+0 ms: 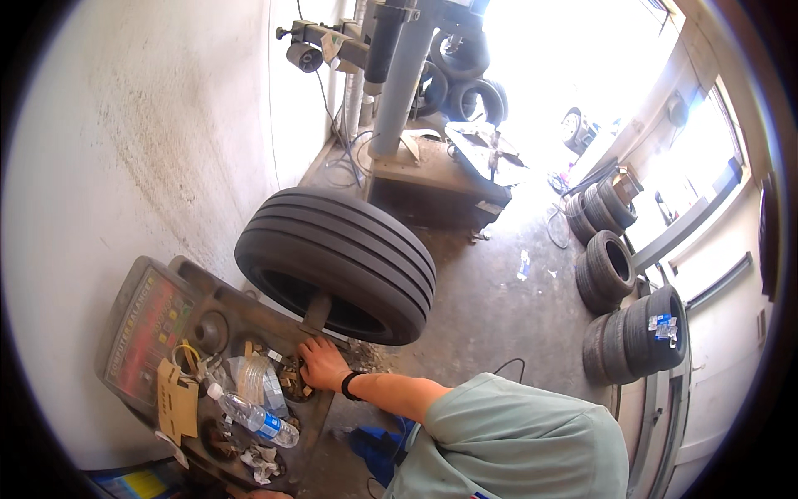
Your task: The person places a tire onto a wheel balancer machine, secures it with a locking nut, and then adds small weights to the rim after the machine provides a reading.
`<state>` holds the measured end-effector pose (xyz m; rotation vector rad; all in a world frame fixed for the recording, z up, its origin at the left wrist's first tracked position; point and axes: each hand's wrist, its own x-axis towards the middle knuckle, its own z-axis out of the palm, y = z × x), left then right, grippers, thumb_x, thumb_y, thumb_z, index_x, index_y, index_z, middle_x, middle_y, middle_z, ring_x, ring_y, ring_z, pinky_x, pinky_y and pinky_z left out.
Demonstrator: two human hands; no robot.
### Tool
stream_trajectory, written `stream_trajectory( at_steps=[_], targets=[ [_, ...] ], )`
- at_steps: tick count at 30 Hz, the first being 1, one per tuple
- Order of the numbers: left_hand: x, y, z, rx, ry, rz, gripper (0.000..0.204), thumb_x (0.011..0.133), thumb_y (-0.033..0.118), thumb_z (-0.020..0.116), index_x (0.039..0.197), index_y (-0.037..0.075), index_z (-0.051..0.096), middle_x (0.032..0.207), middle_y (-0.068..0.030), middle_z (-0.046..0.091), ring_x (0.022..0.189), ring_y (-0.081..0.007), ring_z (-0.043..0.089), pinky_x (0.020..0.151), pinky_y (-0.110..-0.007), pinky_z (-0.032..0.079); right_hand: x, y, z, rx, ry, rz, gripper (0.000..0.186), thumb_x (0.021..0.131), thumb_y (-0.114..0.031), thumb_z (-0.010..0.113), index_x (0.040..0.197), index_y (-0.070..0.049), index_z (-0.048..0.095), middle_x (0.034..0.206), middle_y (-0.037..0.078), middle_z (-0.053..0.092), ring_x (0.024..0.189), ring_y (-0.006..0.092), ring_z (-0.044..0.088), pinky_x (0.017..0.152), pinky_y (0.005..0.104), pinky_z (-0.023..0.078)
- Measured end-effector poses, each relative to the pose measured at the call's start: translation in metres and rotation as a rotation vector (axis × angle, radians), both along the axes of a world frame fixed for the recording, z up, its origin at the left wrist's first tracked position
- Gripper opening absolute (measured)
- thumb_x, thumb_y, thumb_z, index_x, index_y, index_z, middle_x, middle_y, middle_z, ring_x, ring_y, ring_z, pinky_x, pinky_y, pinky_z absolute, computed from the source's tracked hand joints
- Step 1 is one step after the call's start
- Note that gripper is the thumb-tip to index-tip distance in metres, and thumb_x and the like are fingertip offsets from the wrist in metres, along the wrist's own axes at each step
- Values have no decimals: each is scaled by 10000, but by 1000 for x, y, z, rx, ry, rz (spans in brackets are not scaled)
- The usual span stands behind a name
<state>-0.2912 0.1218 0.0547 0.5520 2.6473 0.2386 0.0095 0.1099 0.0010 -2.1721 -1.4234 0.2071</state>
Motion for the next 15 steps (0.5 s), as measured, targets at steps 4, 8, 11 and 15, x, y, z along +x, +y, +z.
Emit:
stream_trajectory(
  at_steps=[4, 8, 11, 15],
  targets=[
    [3, 2, -4, 4, 12, -18, 589, 966, 442, 388, 1412, 59, 375, 1213, -197, 631, 1201, -315, 549, 975, -429, 452, 1, -1, 1, -18, 9, 5, 301, 750, -162, 585, 1033, -66, 544, 1069, 164, 546, 1059, 369, 511, 907, 480, 426],
    [3, 3, -6, 1, 28, -25, 583, 968, 440, 380, 1412, 62, 380, 1223, -198, 624, 1204, -319, 546, 980, -433, 447, 4, -2, -3, 47, -9, 7, 269, 742, -155, 588, 1003, -93, 558, 1024, 141, 535, 1022, 352, 515, 884, 469, 440],
    [2, 3, -7, -4, 41, -28, 580, 969, 439, 373, 1412, 64, 384, 1230, -199, 619, 1206, -322, 544, 983, -437, 443, 3, -1, -3, 55, -4, 2, 263, 739, -154, 589, 995, -102, 558, 1017, 137, 539, 1016, 348, 519, 883, 467, 440],
    [1, 4, -7, -9, 59, -34, 575, 971, 436, 365, 1411, 67, 390, 1239, -200, 611, 1209, -326, 542, 987, -441, 438, 2, -2, -2, 64, -9, -8, 255, 740, -155, 590, 989, -107, 560, 1010, 133, 543, 1015, 345, 520, 883, 467, 440]
  ],
)
